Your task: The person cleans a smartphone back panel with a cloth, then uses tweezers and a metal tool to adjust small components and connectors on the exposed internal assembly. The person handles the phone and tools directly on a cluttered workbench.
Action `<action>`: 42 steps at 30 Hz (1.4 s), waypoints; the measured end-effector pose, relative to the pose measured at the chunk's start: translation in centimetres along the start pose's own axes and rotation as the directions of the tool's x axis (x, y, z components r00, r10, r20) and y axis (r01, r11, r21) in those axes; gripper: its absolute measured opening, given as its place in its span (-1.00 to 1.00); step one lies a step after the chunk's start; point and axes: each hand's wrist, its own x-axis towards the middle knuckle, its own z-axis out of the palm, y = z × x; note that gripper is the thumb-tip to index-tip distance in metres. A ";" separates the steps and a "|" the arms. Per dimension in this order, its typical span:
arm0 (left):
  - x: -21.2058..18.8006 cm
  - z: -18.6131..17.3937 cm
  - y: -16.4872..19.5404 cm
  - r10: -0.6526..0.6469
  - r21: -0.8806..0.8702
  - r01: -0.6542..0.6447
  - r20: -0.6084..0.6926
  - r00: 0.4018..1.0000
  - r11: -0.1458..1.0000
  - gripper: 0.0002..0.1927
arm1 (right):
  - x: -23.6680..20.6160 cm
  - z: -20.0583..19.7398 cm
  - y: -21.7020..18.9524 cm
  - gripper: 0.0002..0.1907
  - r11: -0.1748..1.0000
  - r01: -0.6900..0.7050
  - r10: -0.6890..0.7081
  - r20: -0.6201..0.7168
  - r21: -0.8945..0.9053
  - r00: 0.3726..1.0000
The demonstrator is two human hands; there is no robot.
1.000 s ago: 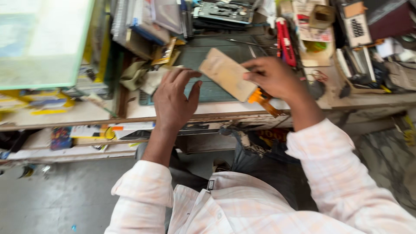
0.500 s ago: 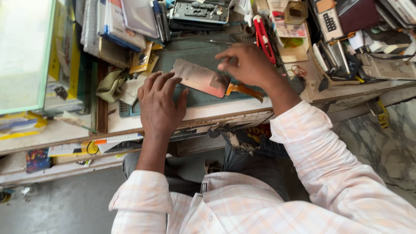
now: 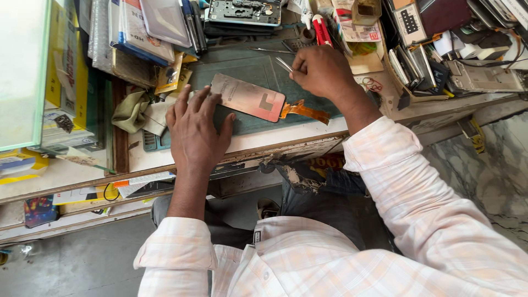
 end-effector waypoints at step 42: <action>-0.1 0.8 -0.1 0.014 -0.010 -0.014 -0.036 0.999 1.000 -0.53 | -4.9 1.4 -2.6 -0.62 0.428 0.175 -0.114 -0.140 0.887 0.984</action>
